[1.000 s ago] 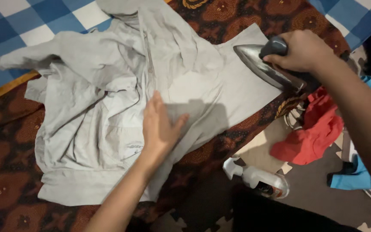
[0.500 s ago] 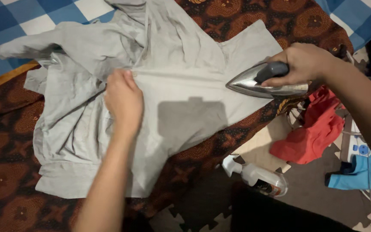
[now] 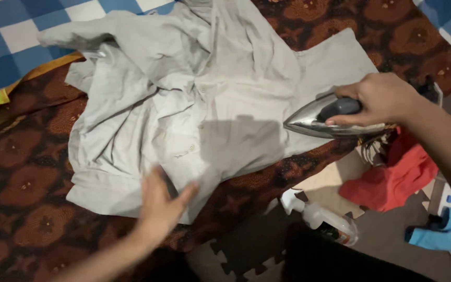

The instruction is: The person irons a plaid shirt on a bed, buttons it up, and hangs it on a hanger in a closet. They then iron a light-colored shirt, using a spray bottle to moisten the fabric before smoothing it with the iron.

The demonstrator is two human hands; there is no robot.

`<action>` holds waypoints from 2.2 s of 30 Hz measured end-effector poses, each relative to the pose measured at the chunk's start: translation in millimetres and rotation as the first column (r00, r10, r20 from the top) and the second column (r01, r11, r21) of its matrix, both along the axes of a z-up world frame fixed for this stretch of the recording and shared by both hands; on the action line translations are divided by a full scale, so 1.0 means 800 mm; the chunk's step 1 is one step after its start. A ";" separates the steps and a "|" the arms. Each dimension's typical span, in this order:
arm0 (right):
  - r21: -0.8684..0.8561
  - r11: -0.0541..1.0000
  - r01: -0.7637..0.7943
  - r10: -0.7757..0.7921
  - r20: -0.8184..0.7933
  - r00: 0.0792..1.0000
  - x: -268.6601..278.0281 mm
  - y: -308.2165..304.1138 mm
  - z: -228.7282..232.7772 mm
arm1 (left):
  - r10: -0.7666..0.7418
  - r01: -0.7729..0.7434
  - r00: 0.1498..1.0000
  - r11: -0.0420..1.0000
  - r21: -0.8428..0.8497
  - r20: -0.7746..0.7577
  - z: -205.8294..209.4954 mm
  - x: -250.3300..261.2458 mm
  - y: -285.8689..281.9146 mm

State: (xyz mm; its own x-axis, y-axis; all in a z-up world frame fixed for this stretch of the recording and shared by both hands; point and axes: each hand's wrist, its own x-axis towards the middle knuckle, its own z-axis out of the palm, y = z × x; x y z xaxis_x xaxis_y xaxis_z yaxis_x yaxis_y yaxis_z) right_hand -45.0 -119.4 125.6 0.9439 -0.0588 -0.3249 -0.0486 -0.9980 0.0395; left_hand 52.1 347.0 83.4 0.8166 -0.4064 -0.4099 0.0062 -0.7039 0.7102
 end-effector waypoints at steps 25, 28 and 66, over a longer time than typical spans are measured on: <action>0.003 0.995 -0.098 0.098 0.061 0.993 0.006 0.092 -0.020 | -0.705 0.558 0.513 0.708 0.433 0.491 -0.035 0.009 0.022; 0.094 0.979 -0.180 0.177 0.049 0.983 0.033 0.154 -0.004 | -0.674 0.570 0.511 0.730 0.376 0.534 -0.037 0.008 0.020; 0.132 0.986 -0.103 0.105 -0.008 0.994 0.041 0.246 0.018 | -0.582 0.594 0.491 0.768 0.240 0.648 0.005 0.019 -0.048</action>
